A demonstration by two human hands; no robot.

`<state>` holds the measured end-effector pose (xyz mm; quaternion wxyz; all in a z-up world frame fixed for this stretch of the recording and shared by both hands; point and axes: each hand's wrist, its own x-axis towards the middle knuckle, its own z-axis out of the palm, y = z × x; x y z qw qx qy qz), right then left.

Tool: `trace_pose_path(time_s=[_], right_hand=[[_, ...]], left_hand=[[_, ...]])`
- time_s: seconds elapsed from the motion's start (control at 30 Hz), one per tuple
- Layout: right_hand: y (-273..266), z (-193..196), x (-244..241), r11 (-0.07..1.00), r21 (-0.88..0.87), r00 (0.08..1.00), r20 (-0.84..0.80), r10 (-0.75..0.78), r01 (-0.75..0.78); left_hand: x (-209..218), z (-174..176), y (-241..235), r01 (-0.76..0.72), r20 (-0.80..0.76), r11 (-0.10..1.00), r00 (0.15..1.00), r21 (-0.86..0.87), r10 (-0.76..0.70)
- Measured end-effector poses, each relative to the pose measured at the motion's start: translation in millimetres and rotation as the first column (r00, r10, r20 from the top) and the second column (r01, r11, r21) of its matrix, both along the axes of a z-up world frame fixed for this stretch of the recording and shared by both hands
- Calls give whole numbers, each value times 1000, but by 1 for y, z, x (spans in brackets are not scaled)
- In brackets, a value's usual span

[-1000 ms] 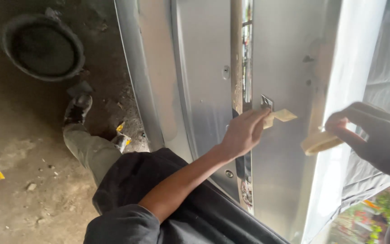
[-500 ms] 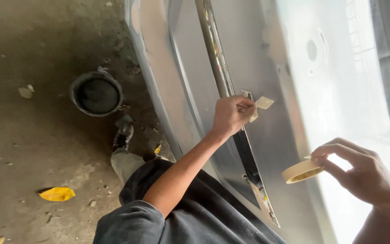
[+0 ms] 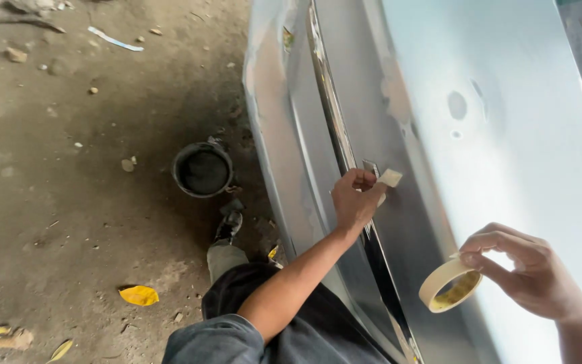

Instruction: The person applies masking tape to the chrome trim and emblem on the rear of a silver car. They carefully place strips of tape along the edges of the trim and over the logo, smoothing them down with their fingers to secure them in place.

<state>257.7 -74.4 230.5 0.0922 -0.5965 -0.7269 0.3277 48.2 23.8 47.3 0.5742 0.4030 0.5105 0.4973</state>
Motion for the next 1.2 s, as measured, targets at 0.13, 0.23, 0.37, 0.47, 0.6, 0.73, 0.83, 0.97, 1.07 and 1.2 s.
trace_pose_path(time_s=[0.13, 0.23, 0.37, 0.47, 0.6, 0.73, 0.83, 0.97, 1.07, 1.2], right_hand=[[12, -34, 15, 998, 31, 951, -303, 63, -56], [17, -44, 9, 996, 53, 920, -384, 81, -66], [21, -60, 8, 992, 109, 925, -367, 99, -62], [22, -43, -20, 972, 215, 949, -274, 158, -100], [20, -31, -40, 970, 241, 986, -153, 59, -20], [5, -28, -63, 915, 404, 986, -156, 52, 16], [-3, -35, -85, 897, 415, 942, -336, -2, 150], [-17, -33, -136, 795, 289, 810, -444, -383, 534], [-17, -25, -160, 722, 374, 809, -353, -470, 583], [-27, -26, -140, 733, 266, 779, -258, -572, 626]], left_hand=[[3, -2, 0, -56, 59, 984, 996, -167, 67], [6, -12, -8, -81, 118, 985, 988, -154, 100], [16, -13, -6, -141, 102, 983, 983, -115, 152], [15, -16, -14, -126, 145, 971, 977, -205, 157], [-18, 6, -43, -37, -11, 961, 999, 275, 42], [-76, 56, -89, 550, 97, 811, 812, 201, -575], [-85, 43, -102, 590, 100, 738, 755, 327, -648], [-104, 45, -108, 543, 246, 746, 719, 387, -650], [-111, 34, -112, 575, 357, 720, 626, 389, -693], [-103, 41, -106, 447, 289, 778, 750, 442, -595]])
